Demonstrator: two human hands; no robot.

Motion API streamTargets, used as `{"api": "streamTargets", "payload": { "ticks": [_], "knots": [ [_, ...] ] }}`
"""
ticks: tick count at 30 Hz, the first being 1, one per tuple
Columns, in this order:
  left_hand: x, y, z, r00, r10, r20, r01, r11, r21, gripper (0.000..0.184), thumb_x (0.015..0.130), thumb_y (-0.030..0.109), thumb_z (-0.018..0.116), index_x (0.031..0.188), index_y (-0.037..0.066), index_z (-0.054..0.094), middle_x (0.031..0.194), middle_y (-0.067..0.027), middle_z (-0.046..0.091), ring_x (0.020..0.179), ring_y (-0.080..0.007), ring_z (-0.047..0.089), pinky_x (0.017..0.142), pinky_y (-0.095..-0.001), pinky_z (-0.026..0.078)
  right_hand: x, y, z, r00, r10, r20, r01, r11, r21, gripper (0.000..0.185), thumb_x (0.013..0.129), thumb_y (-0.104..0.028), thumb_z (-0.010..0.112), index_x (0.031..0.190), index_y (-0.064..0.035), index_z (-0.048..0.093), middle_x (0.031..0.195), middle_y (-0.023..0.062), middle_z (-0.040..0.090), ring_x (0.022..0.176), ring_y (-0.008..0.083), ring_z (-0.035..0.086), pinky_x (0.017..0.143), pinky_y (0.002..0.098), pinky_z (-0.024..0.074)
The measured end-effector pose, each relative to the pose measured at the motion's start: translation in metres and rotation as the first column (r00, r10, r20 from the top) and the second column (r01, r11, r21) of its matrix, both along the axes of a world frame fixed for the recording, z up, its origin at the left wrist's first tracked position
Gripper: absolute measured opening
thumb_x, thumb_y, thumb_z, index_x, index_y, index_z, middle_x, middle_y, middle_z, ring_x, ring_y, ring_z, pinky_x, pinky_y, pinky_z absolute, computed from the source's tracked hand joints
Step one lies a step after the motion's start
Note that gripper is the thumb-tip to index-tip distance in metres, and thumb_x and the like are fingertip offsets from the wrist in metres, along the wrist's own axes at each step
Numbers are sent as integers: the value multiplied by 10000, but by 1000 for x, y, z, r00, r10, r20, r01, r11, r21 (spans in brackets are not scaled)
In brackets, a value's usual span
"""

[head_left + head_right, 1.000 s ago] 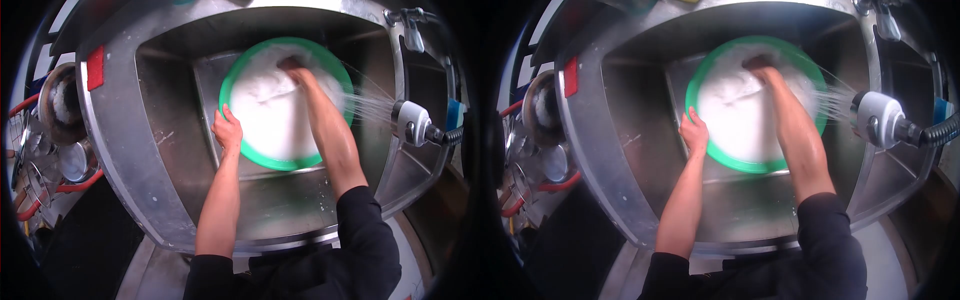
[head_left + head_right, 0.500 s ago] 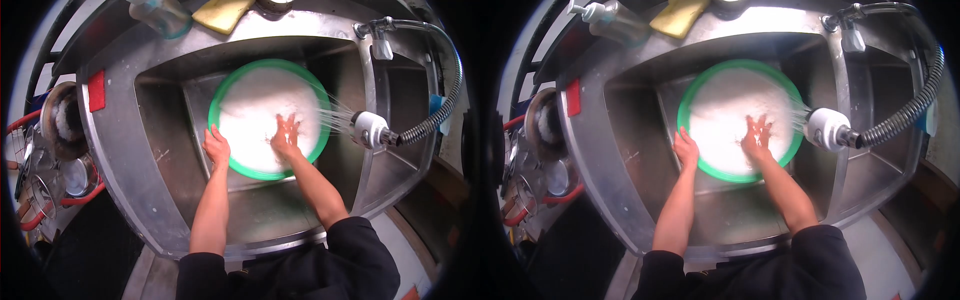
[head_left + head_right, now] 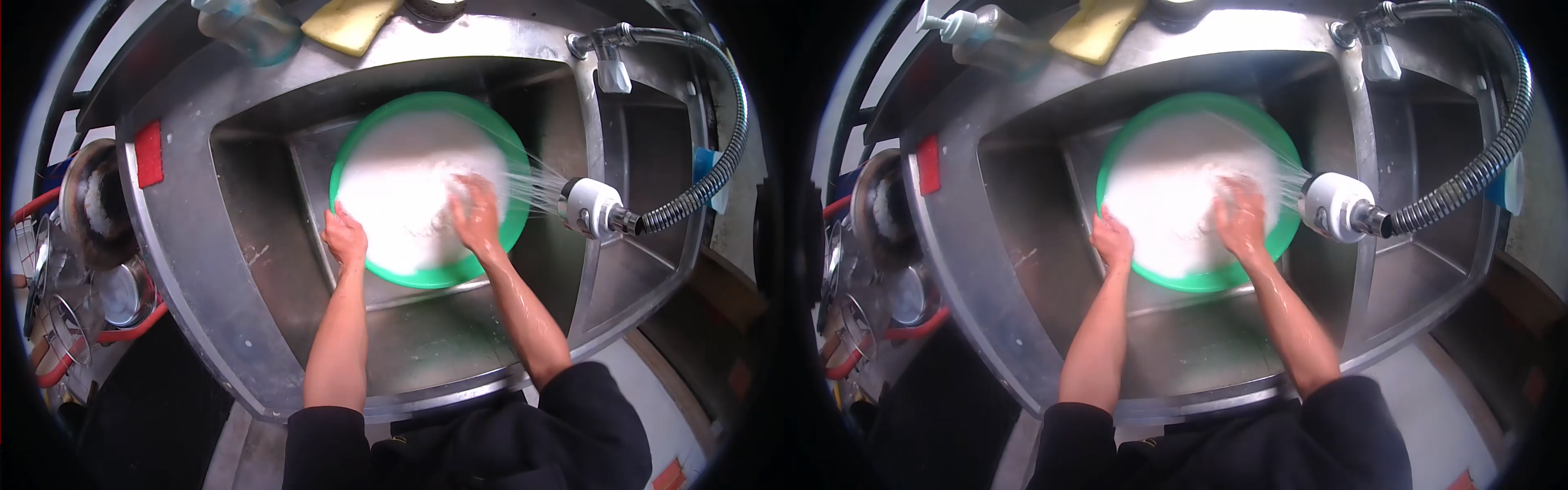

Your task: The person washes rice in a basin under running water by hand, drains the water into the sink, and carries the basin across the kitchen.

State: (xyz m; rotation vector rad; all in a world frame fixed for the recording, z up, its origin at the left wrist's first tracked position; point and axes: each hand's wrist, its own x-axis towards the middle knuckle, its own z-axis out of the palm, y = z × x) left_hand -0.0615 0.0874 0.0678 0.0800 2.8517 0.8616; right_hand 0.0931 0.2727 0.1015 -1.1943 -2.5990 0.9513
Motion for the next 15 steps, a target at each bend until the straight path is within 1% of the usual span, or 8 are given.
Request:
{"api": "streamTargets", "payload": {
  "ticks": [2,5,6,7,9,10,13,15],
  "knots": [
    [1,-2,-8,998,-15,-66,18,999,40,372,995,334,451,822,15,535,625,-234,598,637,-475,594,590,-566,440,30,1,-9,948,-309,78,298,947,122,482,909,-271,592,1326,-43,510,1309,278,491,1199,427,483,1082,455,329],
    [-1,1,1,1000,-3,7,3,1000,2,372,998,304,442,831,-12,544,684,-260,592,697,-485,583,631,-546,442,44,-10,-77,850,-525,27,524,850,49,496,954,-301,536,1338,10,487,1268,303,516,1170,414,513,1048,435,365],
    [-1,1,1,1000,0,9,0,1000,3,371,999,305,441,833,-10,543,679,-260,590,693,-484,583,631,-549,440,35,-6,-81,818,-575,-33,570,816,-94,531,985,-338,481,1332,63,466,1226,246,568,1111,337,566,983,395,421],
    [-1,1,1,1000,2,13,-2,1000,3,369,999,307,440,835,-8,542,675,-259,589,688,-484,582,630,-553,438,61,-3,-166,784,-619,-44,585,762,-278,526,986,-339,477,1326,62,471,1202,216,580,1081,308,574,955,378,435],
    [1,0,1,1000,8,24,-8,1000,4,374,1001,314,434,836,-4,542,670,-258,588,682,-483,582,631,-557,435,112,3,-326,681,-732,-12,586,554,-591,516,988,-340,469,1314,59,482,1153,156,604,1022,249,590,898,344,463],
    [1,0,0,1000,7,30,-7,1000,6,380,1003,319,429,835,-2,543,670,-258,588,681,-483,582,631,-558,435,54,7,-210,273,-962,5,483,133,-865,411,975,-220,449,1301,24,506,1097,93,597,981,177,563,853,305,466],
    [1,-1,-2,999,7,33,-7,1000,-8,411,1007,348,409,835,2,549,668,-247,596,675,-484,583,633,-557,441,-3,-2,-159,365,-931,17,520,189,-833,383,967,-177,428,1289,12,515,1112,90,598,974,185,565,850,291,459],
    [0,0,-2,1000,8,15,-7,999,-33,415,1008,353,406,836,5,554,667,-241,599,673,-481,587,630,-555,446,-34,-9,-111,658,-695,-290,443,669,-597,398,958,-236,503,1241,42,541,1178,162,610,1041,269,583,927,359,454]
  ]
}}
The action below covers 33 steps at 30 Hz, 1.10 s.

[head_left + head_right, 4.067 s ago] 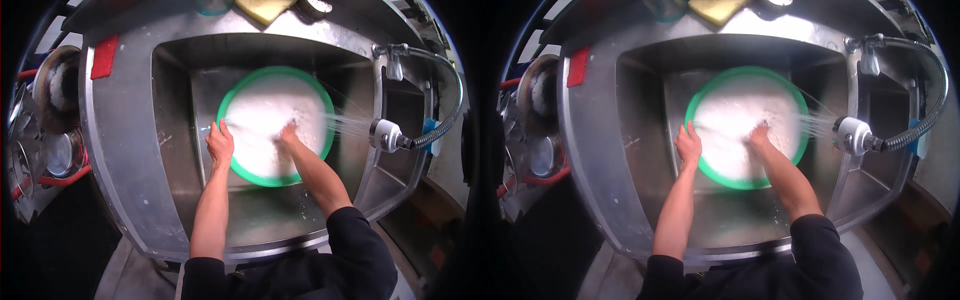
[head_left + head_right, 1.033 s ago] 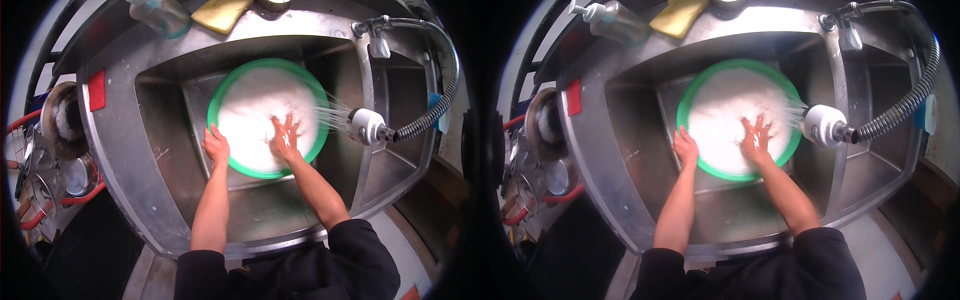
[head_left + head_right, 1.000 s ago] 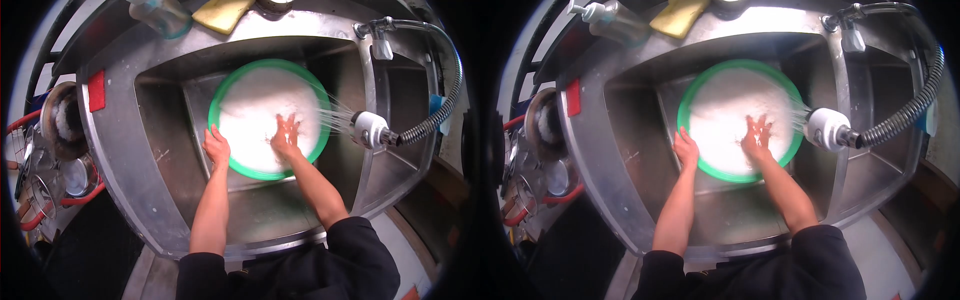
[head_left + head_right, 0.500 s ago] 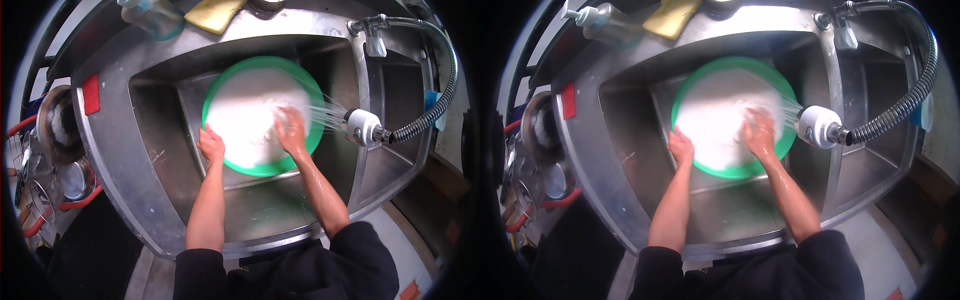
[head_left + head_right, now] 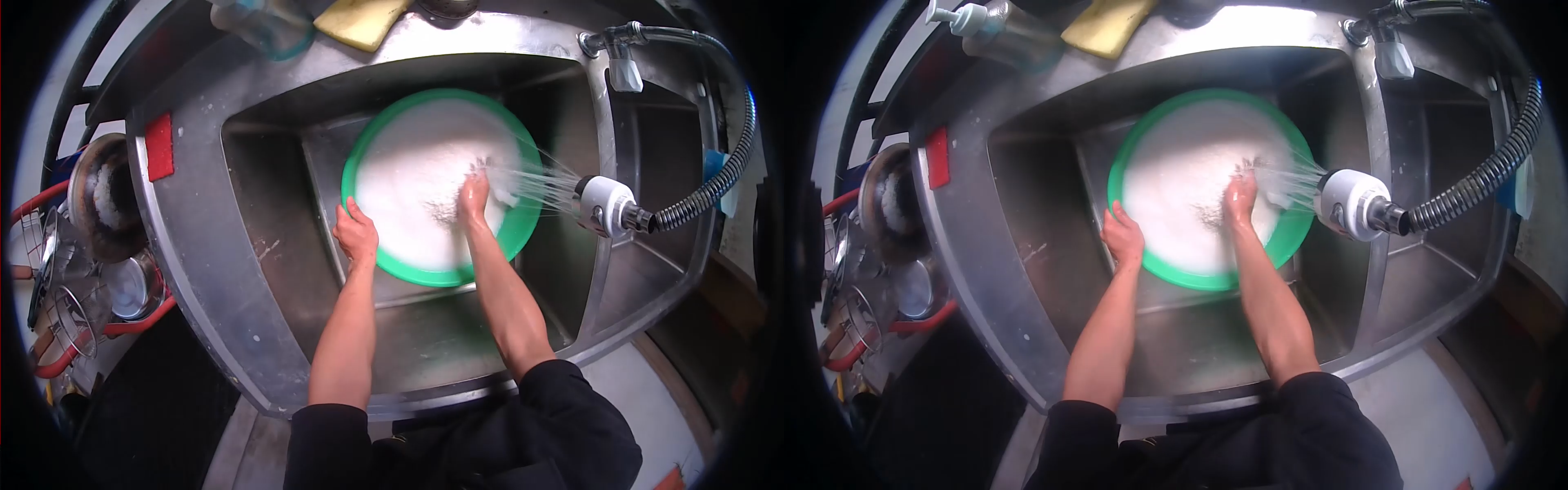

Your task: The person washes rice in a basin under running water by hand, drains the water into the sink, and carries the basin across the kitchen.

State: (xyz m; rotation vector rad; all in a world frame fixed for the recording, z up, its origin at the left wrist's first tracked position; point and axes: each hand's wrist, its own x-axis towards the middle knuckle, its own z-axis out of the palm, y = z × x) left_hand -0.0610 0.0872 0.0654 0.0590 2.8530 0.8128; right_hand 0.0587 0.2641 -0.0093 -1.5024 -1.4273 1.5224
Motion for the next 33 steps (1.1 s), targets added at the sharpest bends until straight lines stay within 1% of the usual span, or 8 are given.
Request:
{"api": "streamTargets", "payload": {
  "ticks": [2,6,11,15,20,26,29,33],
  "knots": [
    [1,0,0,1000,6,4,-6,1000,-13,406,1007,349,408,843,10,558,677,-239,604,676,-476,590,641,-555,449,-16,-11,73,836,317,448,-448,866,223,374,934,-242,561,1215,4,589,1286,257,534,1197,422,500,1049,444,370],
    [0,-2,-5,1000,-16,-2,16,1000,9,388,1006,344,409,861,20,568,705,-237,612,684,-469,591,669,-552,451,19,-27,141,575,652,494,-810,539,232,435,884,-197,619,1282,-34,552,1405,260,405,1266,447,407,1074,476,342],
    [1,-2,-2,1000,-4,12,4,1000,-19,365,998,359,425,880,41,558,730,-238,630,720,-477,600,663,-571,456,85,-43,64,815,191,547,-161,982,-102,574,938,-319,553,1398,-15,394,1395,256,434,1278,369,444,1065,464,365],
    [-1,-1,1,1000,4,28,-5,999,34,350,993,363,437,888,50,553,736,-241,641,734,-485,609,644,-582,464,73,-57,-28,892,-346,290,448,760,-470,652,970,-438,473,1417,17,339,1397,205,454,1293,342,442,1054,459,382],
    [0,-3,-3,999,2,34,-4,999,44,353,994,367,433,905,48,557,717,-241,638,711,-489,608,623,-584,463,27,-36,41,778,-558,-288,72,534,-842,609,1005,-427,429,1452,-30,320,1402,120,469,1260,297,474,1034,455,402],
    [-2,0,5,999,16,46,-18,999,42,384,999,332,433,856,0,562,701,-256,604,699,-480,586,640,-554,435,8,-25,146,892,441,-97,-451,881,-140,512,991,-287,487,1461,-130,357,1460,143,402,1288,335,440,1041,478,397],
    [-1,-1,6,997,27,66,-32,996,80,383,998,330,440,847,-1,560,696,-253,602,693,-479,585,641,-551,435,-7,-18,132,543,631,553,-839,441,319,504,917,-168,536,1407,-113,431,1443,217,384,1261,419,432,985,539,419],
    [-1,-1,-4,1000,22,-19,-20,998,63,377,994,328,454,841,1,563,682,-249,597,677,-474,583,633,-546,434,-84,-5,80,237,648,724,-900,427,-87,506,848,-358,573,1267,-75,586,1232,225,596,1127,406,569,926,524,465]
  ]
}}
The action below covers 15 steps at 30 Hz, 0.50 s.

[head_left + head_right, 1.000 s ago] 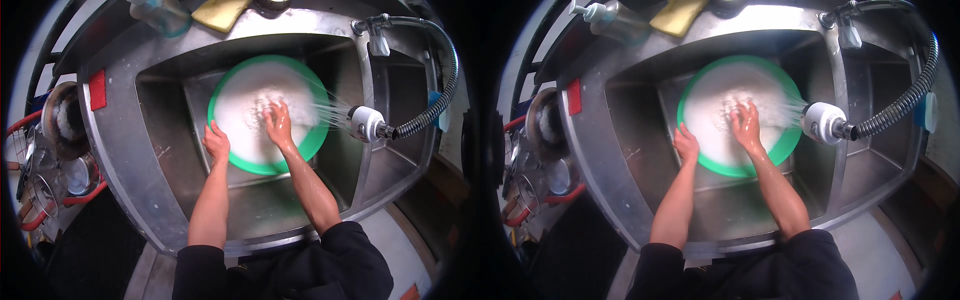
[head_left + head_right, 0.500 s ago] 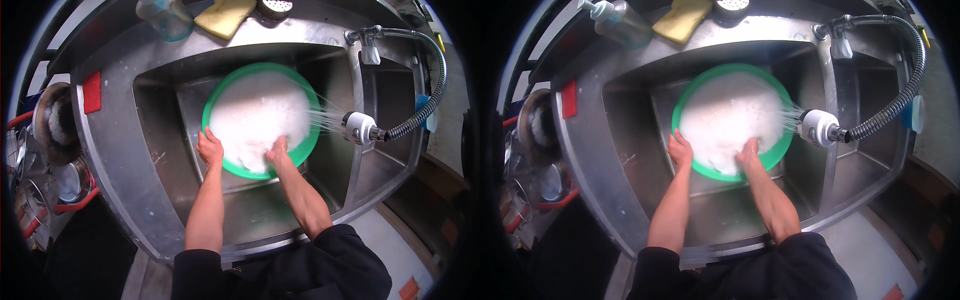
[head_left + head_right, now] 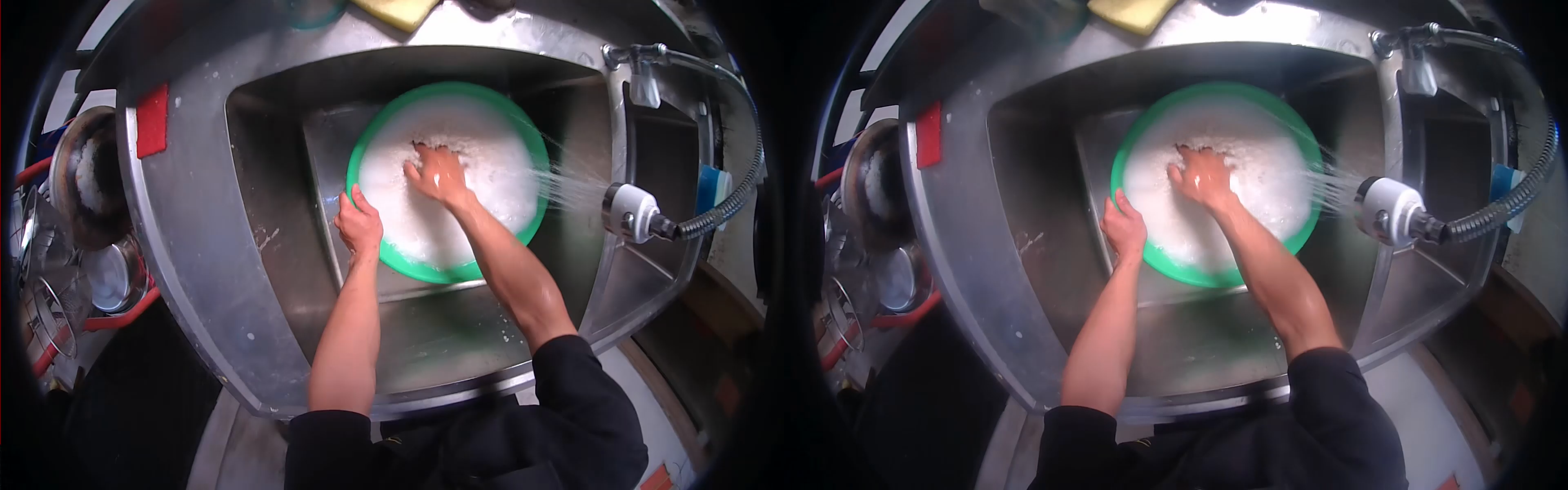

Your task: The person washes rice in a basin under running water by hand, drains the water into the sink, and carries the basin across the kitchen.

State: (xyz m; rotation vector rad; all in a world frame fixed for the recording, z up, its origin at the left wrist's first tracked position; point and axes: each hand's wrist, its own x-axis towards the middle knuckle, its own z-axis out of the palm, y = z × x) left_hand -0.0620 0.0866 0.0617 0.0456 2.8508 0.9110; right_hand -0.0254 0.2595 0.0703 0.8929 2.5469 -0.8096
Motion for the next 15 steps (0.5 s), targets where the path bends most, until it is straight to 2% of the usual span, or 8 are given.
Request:
{"api": "streamTargets", "payload": {
  "ticks": [3,6,9,10,11,12,13,15],
  "knots": [
    [-2,4,12,998,16,63,-19,999,43,368,994,319,454,841,3,564,677,-246,597,674,-475,581,632,-543,436,-35,16,-12,972,148,183,-124,983,-136,491,795,-404,575,1132,-61,675,1102,208,665,1037,366,631,909,509,480],
    [0,1,7,1000,-15,-8,15,1000,16,385,997,323,448,809,-1,540,656,-243,583,668,-479,572,626,-540,432,-59,21,-11,855,357,377,-261,923,-283,461,785,-388,569,1073,-53,700,1109,193,671,1022,317,653,902,455,498],
    [-2,-3,0,999,-36,-26,36,999,-11,403,998,335,447,801,-7,528,652,-248,578,665,-484,566,630,-545,427,-35,5,-6,770,502,393,-462,864,-199,487,803,-436,565,1114,-82,688,1183,159,651,1137,317,600,1001,488,428],
    [0,-2,0,999,-32,-11,32,999,-9,408,998,339,447,800,-9,526,652,-251,577,664,-485,564,633,-548,424,-10,1,8,772,549,320,-564,824,-52,463,847,-444,531,1146,-121,675,1302,122,590,1289,330,472,1103,585,253],
    [1,3,3,999,-20,37,20,1000,6,408,998,339,445,801,-9,527,656,-253,579,663,-488,561,642,-553,423,15,-7,5,761,564,319,-603,797,29,423,875,-425,494,1159,-165,669,1397,96,509,1376,343,346,1097,702,50],
    [0,3,8,997,-5,81,4,1000,12,409,999,339,443,801,-9,529,659,-255,580,663,-490,559,651,-557,422,35,-6,21,761,561,326,-607,793,51,412,875,-394,479,1165,-170,668,1409,93,492,1377,344,343,1069,749,-7],
    [-3,2,12,993,13,121,-15,1000,16,410,999,339,442,802,-9,530,662,-257,582,663,-493,557,660,-562,421,66,-6,2,808,545,223,-588,774,235,411,849,-401,505,1143,-172,680,1380,86,512,1370,324,357,1031,789,-53],
    [2,0,10,998,7,70,-7,1000,1,409,1000,343,437,810,-6,535,661,-257,582,664,-490,561,652,-561,425,67,8,34,866,390,313,-454,876,165,405,827,-399,541,1104,-149,699,1365,105,519,1361,325,373,1117,689,71]
  ]
}}
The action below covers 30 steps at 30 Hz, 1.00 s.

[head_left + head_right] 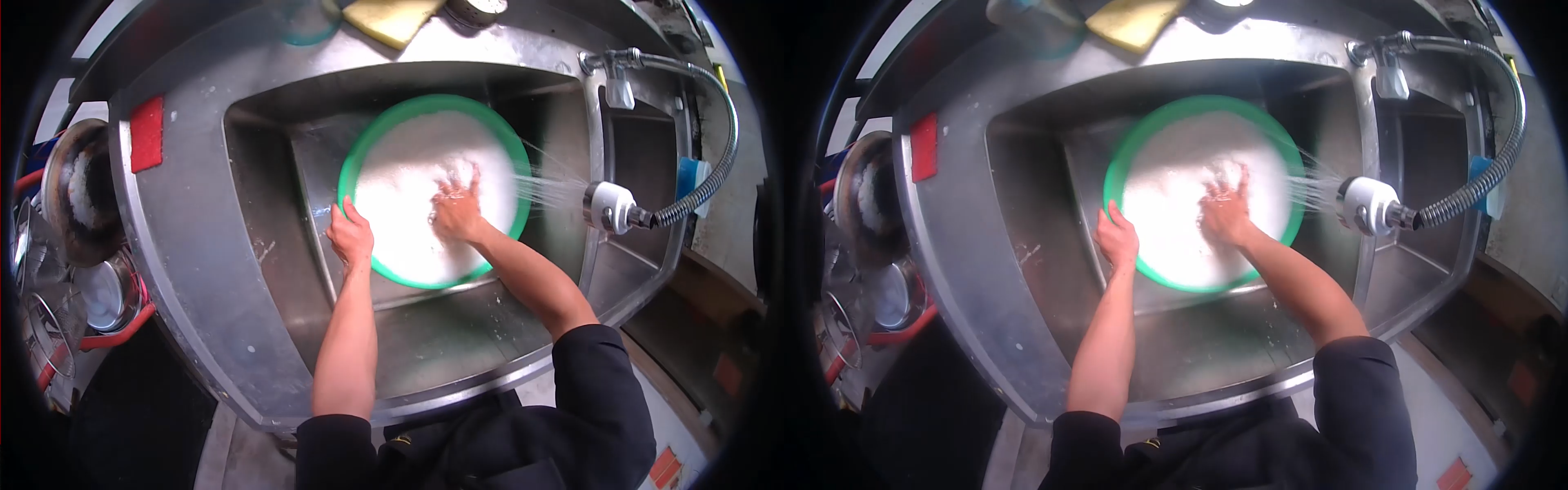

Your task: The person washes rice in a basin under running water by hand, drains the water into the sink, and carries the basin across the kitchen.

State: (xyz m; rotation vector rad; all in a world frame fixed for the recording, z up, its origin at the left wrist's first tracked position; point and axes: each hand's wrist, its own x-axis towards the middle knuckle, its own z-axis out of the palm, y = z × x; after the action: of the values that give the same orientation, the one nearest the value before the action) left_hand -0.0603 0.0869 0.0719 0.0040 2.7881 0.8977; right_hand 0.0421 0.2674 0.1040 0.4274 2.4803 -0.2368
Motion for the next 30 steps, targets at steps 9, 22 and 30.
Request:
{"api": "streamTargets", "payload": {
  "ticks": [9,22,30],
  "knots": [
    [-5,-4,-3,998,2,69,-9,995,101,372,996,334,446,866,6,564,715,-262,609,708,-491,585,642,-561,432,20,-11,-77,964,-146,-223,101,974,-202,451,860,-396,581,1218,-126,627,1235,112,616,1166,310,562,1015,435,431],
    [0,-4,-8,997,4,-78,3,997,78,183,949,179,513,917,4,551,837,-236,618,794,-446,594,666,-516,447,6,43,-81,920,25,392,82,964,-253,317,772,-319,647,1000,-107,707,1034,151,680,1038,318,618,871,440,501],
    [18,23,28,902,-421,-91,429,859,280,462,908,166,570,1335,20,475,1265,-250,502,1216,-416,470,1045,-456,367,-7,36,-42,971,-239,-9,222,916,-335,411,852,-417,621,1012,-41,669,1075,201,652,1089,341,569,995,420,418]
  ]
}}
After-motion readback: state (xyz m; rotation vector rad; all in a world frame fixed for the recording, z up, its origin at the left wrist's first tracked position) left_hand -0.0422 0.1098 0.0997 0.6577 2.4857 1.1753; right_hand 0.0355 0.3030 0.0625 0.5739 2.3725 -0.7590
